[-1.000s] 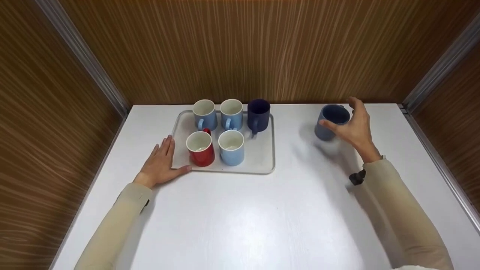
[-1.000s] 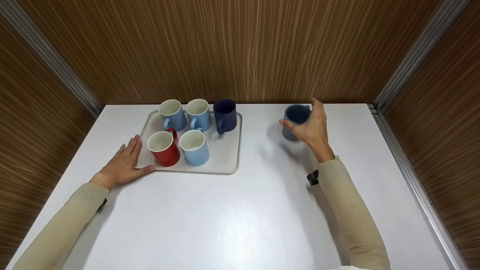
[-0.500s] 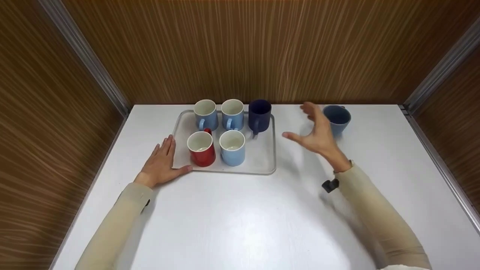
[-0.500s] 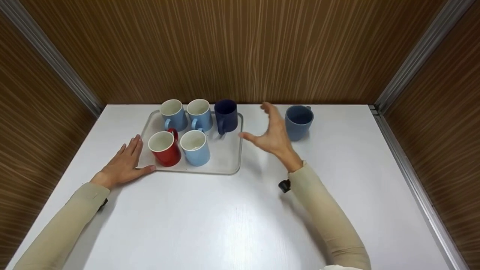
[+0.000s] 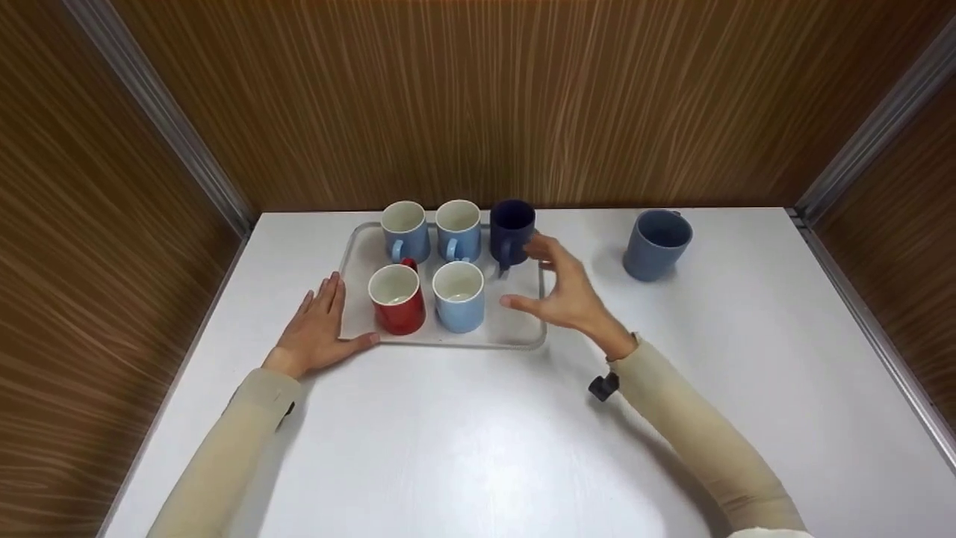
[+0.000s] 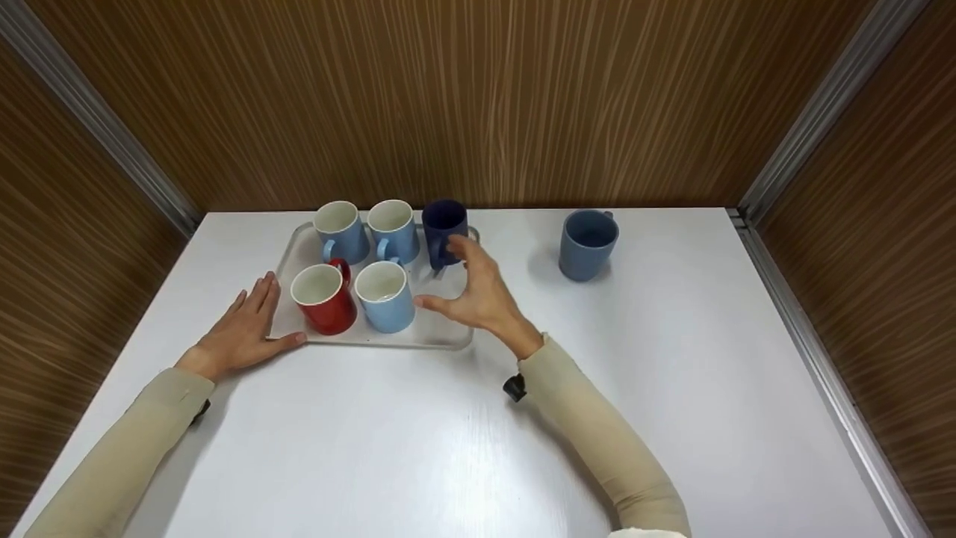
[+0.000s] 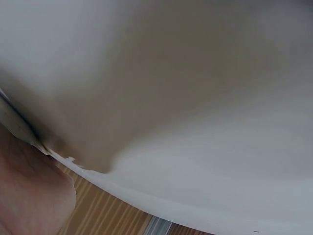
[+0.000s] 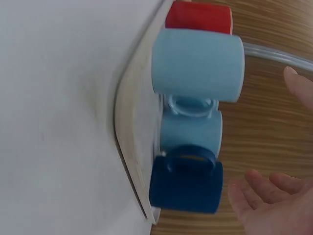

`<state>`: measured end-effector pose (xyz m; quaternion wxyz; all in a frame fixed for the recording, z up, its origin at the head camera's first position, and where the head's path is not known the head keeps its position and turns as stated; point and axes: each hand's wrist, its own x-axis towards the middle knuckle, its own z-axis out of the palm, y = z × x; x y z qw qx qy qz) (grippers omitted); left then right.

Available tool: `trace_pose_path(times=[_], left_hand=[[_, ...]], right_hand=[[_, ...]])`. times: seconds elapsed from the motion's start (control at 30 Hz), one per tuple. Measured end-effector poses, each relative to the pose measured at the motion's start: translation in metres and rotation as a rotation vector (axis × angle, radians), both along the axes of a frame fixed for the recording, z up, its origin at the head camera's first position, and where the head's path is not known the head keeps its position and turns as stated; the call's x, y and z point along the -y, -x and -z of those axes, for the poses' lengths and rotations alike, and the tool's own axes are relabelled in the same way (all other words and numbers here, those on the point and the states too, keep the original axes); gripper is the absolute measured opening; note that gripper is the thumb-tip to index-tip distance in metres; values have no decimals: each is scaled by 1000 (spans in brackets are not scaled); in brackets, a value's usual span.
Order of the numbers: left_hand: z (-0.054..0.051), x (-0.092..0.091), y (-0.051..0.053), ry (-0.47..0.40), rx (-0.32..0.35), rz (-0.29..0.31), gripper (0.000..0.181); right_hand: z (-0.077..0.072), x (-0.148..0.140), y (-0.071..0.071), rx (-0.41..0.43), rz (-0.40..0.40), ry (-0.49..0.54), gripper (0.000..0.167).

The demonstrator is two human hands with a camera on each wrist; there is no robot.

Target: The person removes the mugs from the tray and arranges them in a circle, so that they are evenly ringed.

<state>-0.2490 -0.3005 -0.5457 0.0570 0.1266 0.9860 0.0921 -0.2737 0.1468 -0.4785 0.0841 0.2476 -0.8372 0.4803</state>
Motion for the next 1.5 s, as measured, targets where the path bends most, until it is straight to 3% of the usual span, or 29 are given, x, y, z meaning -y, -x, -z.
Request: trace_pose_path(times=[0.47,0.87,1.27,1.5], left_hand=[[-2,4,-2,-9,13,-10,128],[-4,2,1,10,31,-16,130],[-1,0,-1,-12,-11,8,126],[-2,-1,-2,-26,-23,8,126]], right_hand=[[21,49,-6,77,-102,-13,108],[33,73,-4,108,-107,31,98],[43,86,1,167,-89,88,98],[45,89,1,155,-49,105,95]])
